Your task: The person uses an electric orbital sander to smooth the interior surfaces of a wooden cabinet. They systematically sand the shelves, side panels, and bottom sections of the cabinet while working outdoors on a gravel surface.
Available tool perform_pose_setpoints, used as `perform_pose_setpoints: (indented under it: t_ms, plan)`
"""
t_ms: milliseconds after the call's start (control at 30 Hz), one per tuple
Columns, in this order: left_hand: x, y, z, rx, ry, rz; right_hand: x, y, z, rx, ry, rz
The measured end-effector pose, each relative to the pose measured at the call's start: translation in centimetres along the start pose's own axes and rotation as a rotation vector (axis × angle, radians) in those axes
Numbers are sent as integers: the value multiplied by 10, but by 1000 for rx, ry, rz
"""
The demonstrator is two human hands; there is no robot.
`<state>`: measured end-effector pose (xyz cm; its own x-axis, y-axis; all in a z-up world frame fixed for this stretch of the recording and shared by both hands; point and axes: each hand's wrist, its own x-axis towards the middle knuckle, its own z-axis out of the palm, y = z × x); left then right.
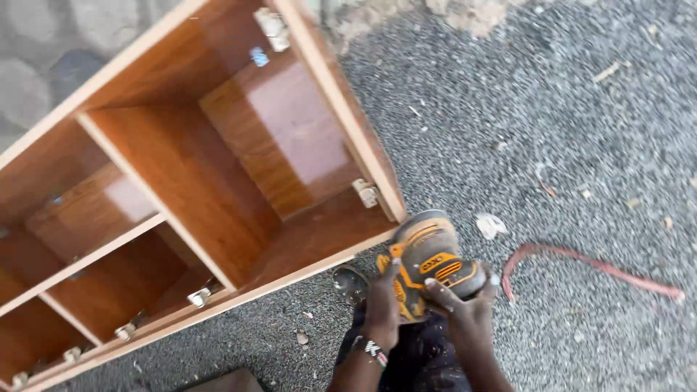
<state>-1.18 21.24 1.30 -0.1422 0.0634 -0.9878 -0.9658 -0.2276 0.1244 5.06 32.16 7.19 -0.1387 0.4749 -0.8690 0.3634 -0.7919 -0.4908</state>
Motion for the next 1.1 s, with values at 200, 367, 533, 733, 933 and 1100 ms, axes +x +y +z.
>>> perform_pose_setpoints:
  t_ms: [200,367,533,733,933,1100]
  plan:
    - [12,-8,-65,-133,-200,-489,-26,-4,28,-988,-35,-273]
    - [-2,15,-106,-396,-192,-430,-45,48,76,-1106,-308,-409]
    - [-27,16,-117,-526,-230,-342,-73,76,112,-1358,-476,-452]
    - [-13,22,-117,-708,-310,-185,-61,47,101,-1312,-360,-390]
    - [36,-33,-57,-445,-155,-489,-1,-1,56,-1182,-142,-619]
    - [-3,-6,-57,-742,-324,-393,-10,-19,109,-1538,-280,-657]
